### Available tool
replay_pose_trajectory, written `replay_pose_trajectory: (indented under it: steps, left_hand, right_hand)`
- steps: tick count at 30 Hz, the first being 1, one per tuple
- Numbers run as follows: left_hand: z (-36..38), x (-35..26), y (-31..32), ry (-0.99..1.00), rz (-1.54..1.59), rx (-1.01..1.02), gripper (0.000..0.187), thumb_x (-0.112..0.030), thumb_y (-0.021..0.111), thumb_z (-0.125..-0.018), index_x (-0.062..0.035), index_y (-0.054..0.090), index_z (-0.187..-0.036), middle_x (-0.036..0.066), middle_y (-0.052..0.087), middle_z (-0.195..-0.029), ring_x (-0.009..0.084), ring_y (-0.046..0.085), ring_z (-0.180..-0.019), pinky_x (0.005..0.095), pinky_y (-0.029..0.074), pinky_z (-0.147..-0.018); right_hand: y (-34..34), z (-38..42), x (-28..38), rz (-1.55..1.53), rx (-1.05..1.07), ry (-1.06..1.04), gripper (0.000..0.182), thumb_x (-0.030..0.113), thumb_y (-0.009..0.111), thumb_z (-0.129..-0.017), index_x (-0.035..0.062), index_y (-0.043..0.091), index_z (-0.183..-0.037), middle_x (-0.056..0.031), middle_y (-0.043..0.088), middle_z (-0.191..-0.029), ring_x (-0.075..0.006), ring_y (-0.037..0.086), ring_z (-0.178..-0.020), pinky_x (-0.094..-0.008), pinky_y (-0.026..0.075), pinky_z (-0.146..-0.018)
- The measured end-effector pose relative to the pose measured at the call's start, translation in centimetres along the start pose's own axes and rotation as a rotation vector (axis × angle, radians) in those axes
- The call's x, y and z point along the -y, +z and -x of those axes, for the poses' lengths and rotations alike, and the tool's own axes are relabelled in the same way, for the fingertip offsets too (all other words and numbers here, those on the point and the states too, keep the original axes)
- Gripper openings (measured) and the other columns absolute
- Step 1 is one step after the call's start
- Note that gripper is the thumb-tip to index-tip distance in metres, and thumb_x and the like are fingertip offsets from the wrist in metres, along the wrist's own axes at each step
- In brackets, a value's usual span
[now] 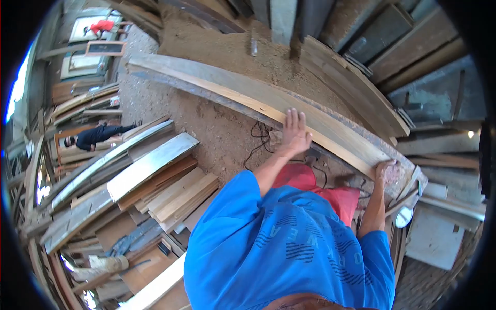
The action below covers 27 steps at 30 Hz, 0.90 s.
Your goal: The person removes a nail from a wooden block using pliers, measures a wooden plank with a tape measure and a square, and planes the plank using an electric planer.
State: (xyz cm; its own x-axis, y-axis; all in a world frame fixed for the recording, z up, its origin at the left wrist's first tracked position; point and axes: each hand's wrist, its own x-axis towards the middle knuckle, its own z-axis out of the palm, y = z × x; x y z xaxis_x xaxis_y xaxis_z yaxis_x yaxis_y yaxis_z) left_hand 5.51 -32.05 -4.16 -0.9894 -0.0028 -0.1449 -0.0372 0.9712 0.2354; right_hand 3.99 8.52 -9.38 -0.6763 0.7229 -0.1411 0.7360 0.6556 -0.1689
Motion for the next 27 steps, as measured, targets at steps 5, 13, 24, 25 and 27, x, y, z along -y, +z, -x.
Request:
replay_pose_trajectory:
  steps: [5,13,24,25,27]
  left_hand:
    - [2.0,-6.3,-0.2,-0.011,0.004,0.057,0.086,-0.036,0.064,-0.086,0.0078,0.029,-0.152,0.038,0.017,-0.158,0.0538,0.011,-0.149,0.0604,0.013,-0.122]
    - [8.7,-16.0,3.7,-0.142,0.17,-0.124,0.068,-0.034,0.069,-0.085,0.0036,0.048,-0.137,0.036,0.034,-0.15,0.0493,0.025,-0.146,0.057,0.024,-0.118]
    - [10.4,-26.8,16.0,-0.978,1.253,0.257,0.08,-0.047,0.072,-0.09,0.0037,0.039,-0.142,0.026,0.059,-0.128,0.0253,0.065,-0.096,0.0389,0.054,-0.077]
    - [9.6,-26.7,16.9,-1.018,1.306,0.307,0.08,-0.047,0.074,-0.089,0.003,0.041,-0.142,0.025,0.06,-0.128,0.0249,0.065,-0.095,0.0378,0.055,-0.077]
    - [9.1,-27.3,16.7,-1.133,1.505,0.22,0.074,-0.045,0.076,-0.088,0.0014,0.046,-0.138,0.021,0.062,-0.124,0.0235,0.065,-0.094,0.0362,0.055,-0.079]
  right_hand:
    - [-0.5,0.1,0.3,-0.013,0.075,0.029,0.052,0.046,0.038,-0.103,0.0111,0.053,-0.139,-0.0249,0.057,-0.132,-0.0422,0.053,-0.124,-0.0546,0.04,-0.105]
    - [-5.9,-5.0,-2.3,0.194,0.367,-0.628,0.051,0.048,0.042,-0.1,0.0106,0.064,-0.127,-0.0274,0.057,-0.131,-0.0448,0.051,-0.125,-0.057,0.039,-0.105]
    - [-5.5,-3.9,0.2,0.323,0.599,-0.867,0.068,0.047,0.049,-0.099,-0.0018,0.045,-0.146,-0.0346,0.04,-0.148,-0.0485,0.034,-0.141,-0.0536,0.025,-0.119]
    - [-5.0,-4.3,-0.4,0.308,0.596,-0.909,0.069,0.048,0.05,-0.099,-0.0022,0.045,-0.146,-0.0345,0.041,-0.148,-0.0492,0.034,-0.141,-0.0538,0.026,-0.118]
    - [-4.9,-4.1,-1.1,0.316,0.652,-0.92,0.071,0.049,0.05,-0.098,-0.0037,0.045,-0.145,-0.0346,0.042,-0.147,-0.0507,0.035,-0.139,-0.0545,0.028,-0.117]
